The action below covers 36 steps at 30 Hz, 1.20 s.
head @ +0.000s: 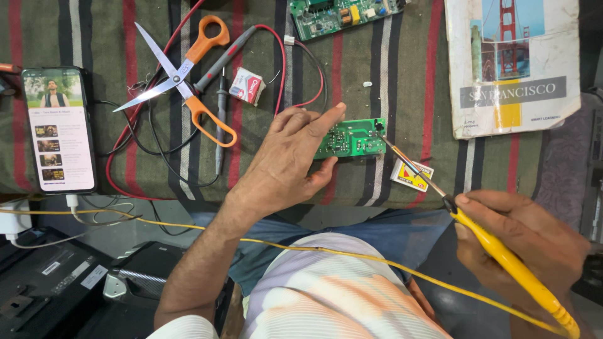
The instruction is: The person uses a soldering iron on a small green circuit board, then switches to a multimeter to test continuity across multiple points on the same board and a larger motherboard. The person handles the boards and tools directly with both hands.
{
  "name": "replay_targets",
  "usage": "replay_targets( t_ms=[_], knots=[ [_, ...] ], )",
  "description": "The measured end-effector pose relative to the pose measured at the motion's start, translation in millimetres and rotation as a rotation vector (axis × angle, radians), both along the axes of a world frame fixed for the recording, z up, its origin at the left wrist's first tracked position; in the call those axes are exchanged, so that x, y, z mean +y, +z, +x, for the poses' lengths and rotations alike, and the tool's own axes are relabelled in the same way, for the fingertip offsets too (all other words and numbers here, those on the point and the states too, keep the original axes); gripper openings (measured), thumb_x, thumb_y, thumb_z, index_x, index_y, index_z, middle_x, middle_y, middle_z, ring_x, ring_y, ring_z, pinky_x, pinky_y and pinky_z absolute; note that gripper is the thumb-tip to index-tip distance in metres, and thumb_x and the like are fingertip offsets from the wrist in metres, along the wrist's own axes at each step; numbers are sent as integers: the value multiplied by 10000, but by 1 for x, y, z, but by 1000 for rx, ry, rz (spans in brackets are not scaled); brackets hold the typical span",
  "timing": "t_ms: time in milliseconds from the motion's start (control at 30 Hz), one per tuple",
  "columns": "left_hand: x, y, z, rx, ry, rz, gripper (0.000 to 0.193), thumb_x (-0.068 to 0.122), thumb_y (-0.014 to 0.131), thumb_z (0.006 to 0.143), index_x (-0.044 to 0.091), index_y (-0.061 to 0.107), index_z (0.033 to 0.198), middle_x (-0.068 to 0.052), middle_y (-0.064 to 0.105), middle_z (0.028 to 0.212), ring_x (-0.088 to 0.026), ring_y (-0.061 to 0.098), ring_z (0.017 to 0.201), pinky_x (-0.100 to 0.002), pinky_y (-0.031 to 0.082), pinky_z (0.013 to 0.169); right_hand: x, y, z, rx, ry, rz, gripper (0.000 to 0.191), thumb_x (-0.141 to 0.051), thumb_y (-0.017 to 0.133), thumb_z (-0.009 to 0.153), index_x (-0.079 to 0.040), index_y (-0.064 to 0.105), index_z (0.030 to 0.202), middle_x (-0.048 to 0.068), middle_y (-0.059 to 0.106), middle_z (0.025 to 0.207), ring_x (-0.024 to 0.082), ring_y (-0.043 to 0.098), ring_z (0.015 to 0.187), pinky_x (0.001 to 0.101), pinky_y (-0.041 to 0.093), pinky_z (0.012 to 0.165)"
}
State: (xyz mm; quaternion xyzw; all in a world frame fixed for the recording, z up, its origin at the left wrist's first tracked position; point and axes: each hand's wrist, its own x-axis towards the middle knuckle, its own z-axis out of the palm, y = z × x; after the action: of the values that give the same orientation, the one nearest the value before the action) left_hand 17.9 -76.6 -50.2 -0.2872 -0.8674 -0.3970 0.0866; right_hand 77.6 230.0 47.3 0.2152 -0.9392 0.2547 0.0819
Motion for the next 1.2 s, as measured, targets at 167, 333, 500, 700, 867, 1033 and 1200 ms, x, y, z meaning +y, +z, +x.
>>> replay_targets(
  t_ms=[167,333,500,700,867,1033,1200],
  knots=[
    [-3,7,4,6,4,3,787,117,760,880,-10,353,1542,-173,594,1205,-334,555,1188,-475,361,1187,2,-1,11,-81,-55,-35,344,36,810,766,4,738,1100,160,736,970,148,703,746,234,564,650],
    [-11,16,11,45,-37,12,820,87,743,878,-12,310,1567,-171,596,1247,-330,552,1216,-478,339,1225,24,-8,31,-207,-52,-351,391,16,766,907,-7,681,1288,121,703,1017,122,676,753,199,553,663],
    [-10,34,20,19,-81,-68,852,77,730,870,-27,277,1585,-148,612,1186,-335,555,1220,-492,325,1237,26,-5,61,323,-244,-290,327,-15,739,941,7,678,1262,152,705,1044,192,684,795,254,555,702],
    [11,64,54,135,-48,-54,770,95,737,891,7,350,1550,-182,615,1326,-336,533,1323,-498,294,1254,42,7,59,414,-151,70,261,-53,707,983,24,674,1230,189,707,1077,275,694,846,320,558,748],
    [21,64,147,285,152,54,532,136,798,937,58,529,1390,-85,654,1232,-283,626,1129,-471,426,1036,27,-15,111,382,-226,-13,224,-66,740,1017,28,696,1215,197,720,1087,299,704,852,341,562,756],
    [29,72,216,450,157,-27,458,139,750,944,29,618,1369,-67,633,1064,-237,637,947,-406,484,826,-17,-24,127,253,89,-204,319,-195,800,1031,-4,618,1210,152,707,1086,260,719,947,333,579,888],
    [-14,80,267,527,285,-108,408,162,714,979,30,628,1356,-30,607,1005,-200,595,865,-371,450,765,-103,-27,160,81,319,-405,457,-236,780,952,0,557,1274,161,690,1081,260,715,890,319,575,817]
  ],
)
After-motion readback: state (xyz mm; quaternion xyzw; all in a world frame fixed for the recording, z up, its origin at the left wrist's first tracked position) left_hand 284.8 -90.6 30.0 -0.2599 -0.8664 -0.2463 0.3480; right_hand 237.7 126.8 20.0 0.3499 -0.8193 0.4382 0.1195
